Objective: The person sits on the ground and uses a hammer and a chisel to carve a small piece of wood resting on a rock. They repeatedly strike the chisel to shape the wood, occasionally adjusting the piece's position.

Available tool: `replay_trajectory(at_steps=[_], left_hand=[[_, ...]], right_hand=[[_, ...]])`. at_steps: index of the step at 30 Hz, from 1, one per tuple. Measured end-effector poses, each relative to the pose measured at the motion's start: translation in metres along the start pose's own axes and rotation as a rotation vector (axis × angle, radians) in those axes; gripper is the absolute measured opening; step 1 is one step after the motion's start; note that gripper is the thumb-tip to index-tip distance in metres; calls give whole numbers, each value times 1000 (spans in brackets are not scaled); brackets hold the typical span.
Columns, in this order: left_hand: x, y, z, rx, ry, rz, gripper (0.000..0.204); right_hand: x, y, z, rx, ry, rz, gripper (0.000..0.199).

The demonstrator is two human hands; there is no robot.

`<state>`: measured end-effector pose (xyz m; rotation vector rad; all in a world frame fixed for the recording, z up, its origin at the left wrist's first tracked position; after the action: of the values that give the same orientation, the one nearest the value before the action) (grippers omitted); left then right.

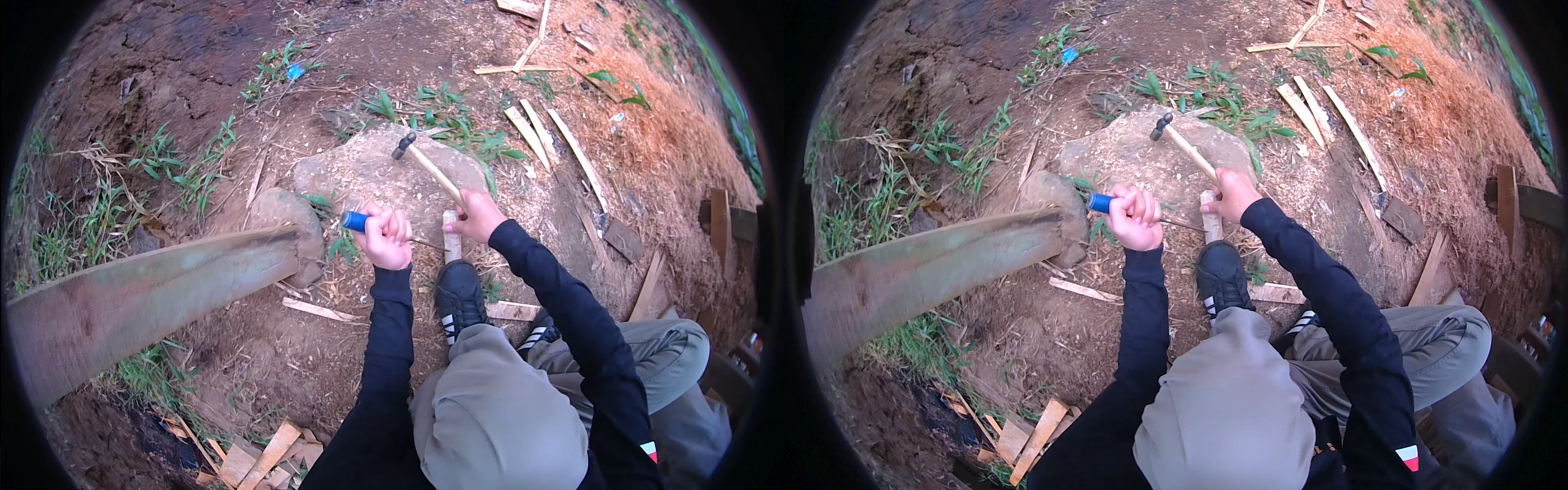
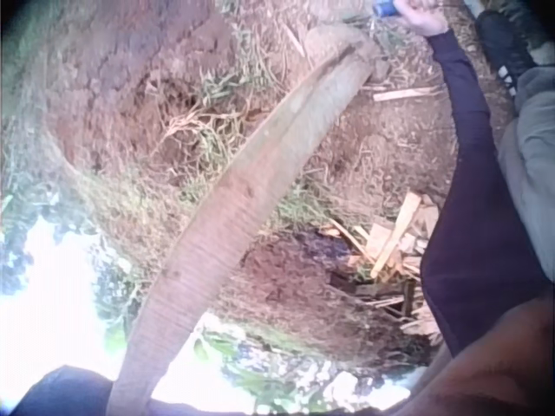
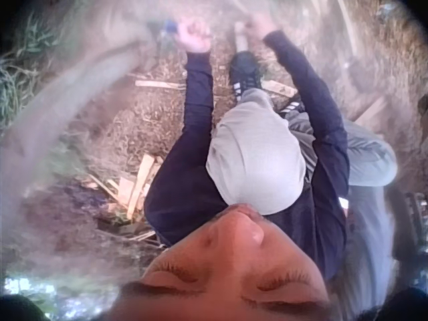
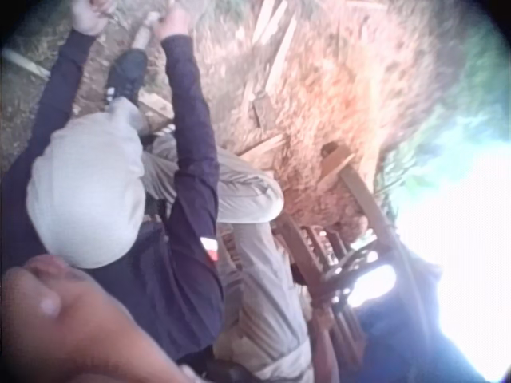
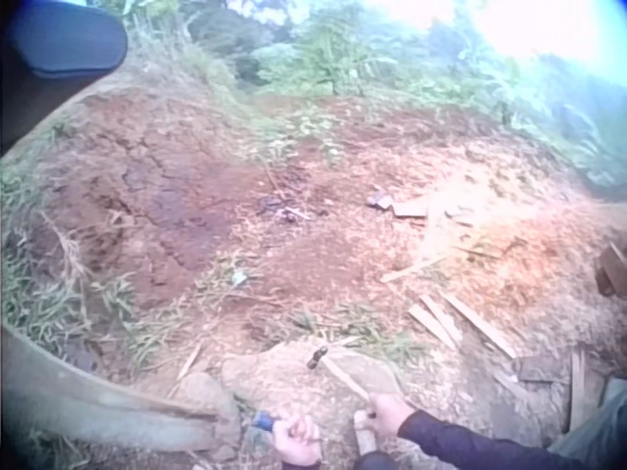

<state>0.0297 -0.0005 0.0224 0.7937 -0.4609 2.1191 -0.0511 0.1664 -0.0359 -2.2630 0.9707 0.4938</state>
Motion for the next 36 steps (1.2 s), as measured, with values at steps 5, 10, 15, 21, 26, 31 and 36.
replay_trajectory(at_steps=[5,10,15,21,26,31,36], left_hand=[[13,-13,-16,136,92,112,19],[27,-9,-16,149,223,303,22],[25,-4,-17,175,317,407,25],[38,-8,-17,117,366,415,20],[34,-12,-21,172,282,260,8],[34,-14,-20,187,262,181,6],[37,-14,-22,170,273,162,6]], right_hand=[[-5,3,3,61,25,-40,49],[-7,5,5,84,42,-36,53],[-7,8,8,89,45,-75,52],[-13,4,13,129,130,-91,44],[-13,3,15,124,97,-67,44],[-11,5,18,129,122,-48,46],[-10,5,21,147,126,-38,47]])
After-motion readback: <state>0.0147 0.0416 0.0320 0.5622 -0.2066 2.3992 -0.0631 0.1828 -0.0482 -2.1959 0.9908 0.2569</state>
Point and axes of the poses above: each hand's wrist, its own y-axis towards the middle knuckle, its own x-axis out of the palm, z = x × y, the point moved 2 cm from there along y, towards the middle knuckle, and after that the axes turned 7 degrees about x, right-handed, at the moved point
